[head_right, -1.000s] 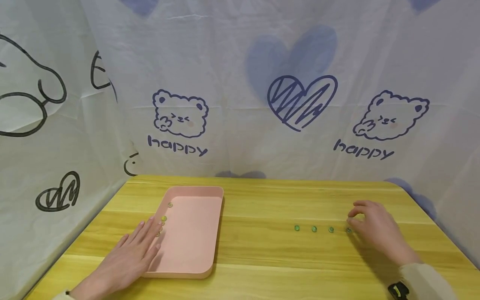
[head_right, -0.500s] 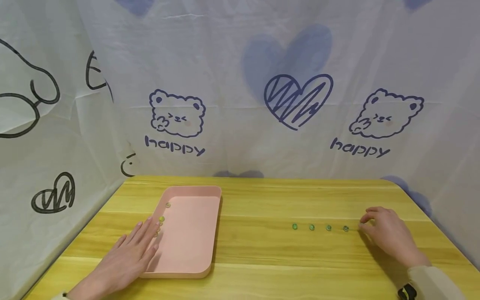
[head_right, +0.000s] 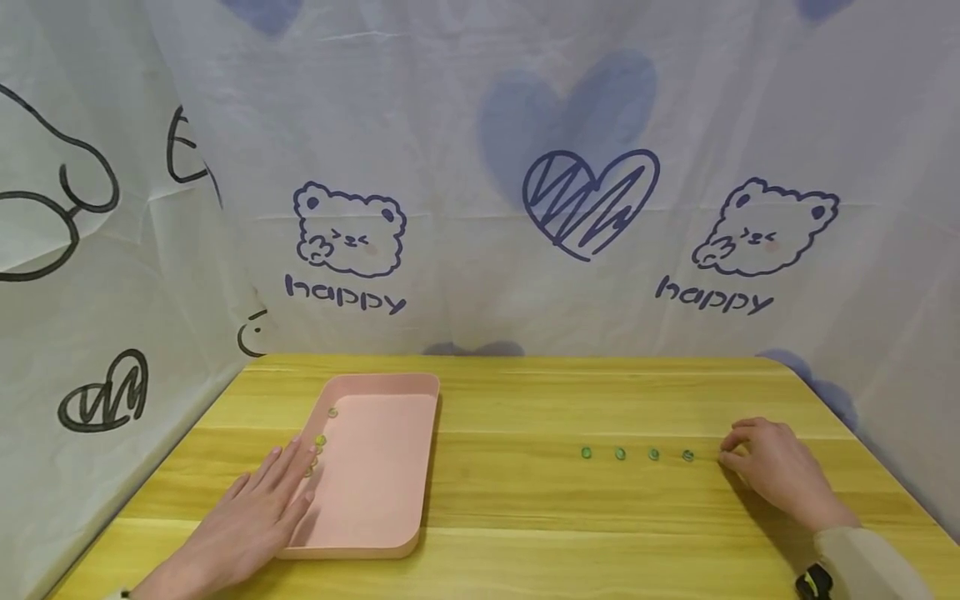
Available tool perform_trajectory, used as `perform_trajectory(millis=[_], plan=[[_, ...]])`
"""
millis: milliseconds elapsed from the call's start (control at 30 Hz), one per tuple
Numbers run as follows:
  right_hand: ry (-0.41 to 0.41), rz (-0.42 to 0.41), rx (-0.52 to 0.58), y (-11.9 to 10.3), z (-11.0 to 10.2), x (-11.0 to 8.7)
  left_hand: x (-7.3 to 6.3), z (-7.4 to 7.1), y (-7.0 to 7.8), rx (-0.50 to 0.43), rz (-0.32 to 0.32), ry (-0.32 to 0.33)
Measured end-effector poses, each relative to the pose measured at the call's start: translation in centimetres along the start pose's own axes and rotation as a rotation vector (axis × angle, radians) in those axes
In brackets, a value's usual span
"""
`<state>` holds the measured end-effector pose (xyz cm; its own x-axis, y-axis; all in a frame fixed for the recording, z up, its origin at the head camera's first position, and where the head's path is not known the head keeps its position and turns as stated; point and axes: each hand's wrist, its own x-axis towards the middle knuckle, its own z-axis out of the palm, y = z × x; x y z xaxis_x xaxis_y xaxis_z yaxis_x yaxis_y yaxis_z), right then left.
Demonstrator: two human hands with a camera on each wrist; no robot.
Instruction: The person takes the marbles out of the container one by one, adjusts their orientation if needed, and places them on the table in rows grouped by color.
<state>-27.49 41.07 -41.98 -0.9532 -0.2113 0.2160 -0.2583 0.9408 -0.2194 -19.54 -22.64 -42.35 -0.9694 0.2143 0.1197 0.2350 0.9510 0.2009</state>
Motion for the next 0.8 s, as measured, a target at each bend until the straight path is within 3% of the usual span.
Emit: perform_trajectory(millis=[233, 800], plan=[[-0.001, -0.028, 0.002, -0.08, 0.31, 0.4, -0.19, 0.04, -0.01, 0.008, 0.001, -0.006], [-0.042, 0.017, 0.008, 0.4, 0.24, 0.44, -0.12, 0.1, -0.02, 0.018, 0.014, 0.005]])
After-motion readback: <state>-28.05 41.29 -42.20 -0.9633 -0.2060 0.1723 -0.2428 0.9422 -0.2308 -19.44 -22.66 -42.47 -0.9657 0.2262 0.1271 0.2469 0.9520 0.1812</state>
